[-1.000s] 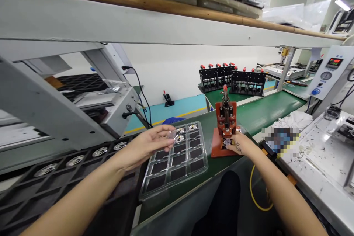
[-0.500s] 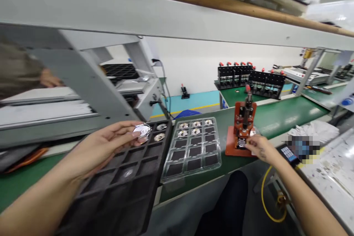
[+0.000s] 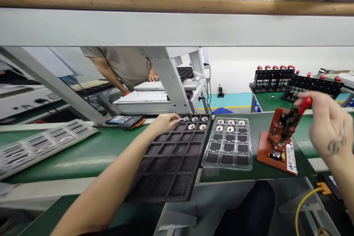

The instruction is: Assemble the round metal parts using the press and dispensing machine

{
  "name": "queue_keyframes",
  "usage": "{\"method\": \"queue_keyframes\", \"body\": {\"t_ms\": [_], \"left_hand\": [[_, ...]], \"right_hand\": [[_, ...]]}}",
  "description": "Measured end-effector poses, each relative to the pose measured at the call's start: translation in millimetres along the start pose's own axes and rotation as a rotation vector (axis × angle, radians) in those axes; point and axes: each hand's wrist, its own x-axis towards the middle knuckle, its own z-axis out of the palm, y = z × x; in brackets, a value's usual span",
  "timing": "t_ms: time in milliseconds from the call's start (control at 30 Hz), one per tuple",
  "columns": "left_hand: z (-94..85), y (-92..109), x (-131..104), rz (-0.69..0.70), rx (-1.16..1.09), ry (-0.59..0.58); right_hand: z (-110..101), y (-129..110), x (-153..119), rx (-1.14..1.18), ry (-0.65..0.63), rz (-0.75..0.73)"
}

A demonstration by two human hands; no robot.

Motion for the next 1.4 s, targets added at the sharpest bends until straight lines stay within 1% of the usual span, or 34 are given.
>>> {"method": "queue_keyframes", "body": {"t_ms": [33,67,133,167,200,267,333,367,433,500,567,633,700,733,767,833,900,967,1000,1067,1133,1167,1233,1300,1333,1400], "left_hand": [[5.5,-7,2,-0.008,0.024,-0.007],[11.1,-14,4,-0.019,0.045,-0.018],[21.9,-23,5,-0.042,0.079,-0.047],[26.8,-26,5,-0.051,0.092,-0.063],[30.9,-28,4,-0.057,0.102,-0.079],[36.1,-26,3,-0.059,0.117,-0.111],[37.9,-19,4,-0.047,0.127,-0.133],[38.5,-11,6,-0.033,0.13,-0.136],[42.2,11,13,0.019,0.122,-0.126],[52.9,45,23,0.11,0.093,-0.118],[71.6,88,32,0.217,0.053,-0.128],[95.2,131,40,0.295,0.033,-0.156],[118.1,165,46,0.315,0.045,-0.187],[127.7,178,48,0.307,0.056,-0.206],[135.3,187,50,0.292,0.067,-0.228],[143.5,196,52,0.259,0.08,-0.269],[142.4,201,52,0.25,0.074,-0.28],[133.8,210,45,0.286,0.043,-0.245],[127.8,219,38,0.327,0.018,-0.223],[114.7,244,18,0.45,-0.046,-0.207],[102.8,278,-12,0.63,-0.138,-0.242],[97.8,296,-29,0.742,-0.205,-0.253],[90.5,333,-63,1.096,-0.487,-0.183],[87.1,367,-91,1.431,-0.661,-0.041],[86.7,382,-102,1.555,-0.703,0.035],[88.0,409,-118,1.712,-0.729,0.147]], "right_hand": [[-6,-2,-20,-0.037,0.03,-0.034],[-10,0,-39,-0.029,0.048,-0.1],[-13,11,-69,0.053,-0.007,-0.275],[-12,17,-80,0.078,-0.034,-0.317],[-10,22,-87,0.097,-0.065,-0.334],[-7,29,-95,0.108,-0.102,-0.305],[-6,30,-96,0.121,-0.119,-0.279],[-6,29,-96,0.129,-0.12,-0.274],[-5,27,-95,0.146,-0.124,-0.27],[-4,26,-96,0.16,-0.136,-0.269],[-4,24,-98,0.143,-0.164,-0.277],[-8,20,-102,0.088,-0.182,-0.286],[-19,15,-112,0.021,-0.187,-0.267],[-28,13,-118,-0.007,-0.18,-0.246],[-39,11,-126,-0.03,-0.171,-0.221],[-65,10,-145,-0.079,-0.159,-0.171],[-93,13,-166,-0.133,-0.16,-0.128],[-117,18,-185,-0.171,-0.196,-0.089],[-127,19,-193,-0.179,-0.21,-0.062],[-139,18,-203,-0.168,-0.224,0.03],[-142,10,-206,-0.116,-0.223,0.165],[-141,4,-204,-0.072,-0.233,0.23],[-136,-8,-197,0.041,-0.286,0.322],[-131,-17,-189,0.155,-0.351,0.379],[-129,-20,-185,0.216,-0.347,0.406],[-131,-22,-180,0.301,-0.304,0.447]]}}
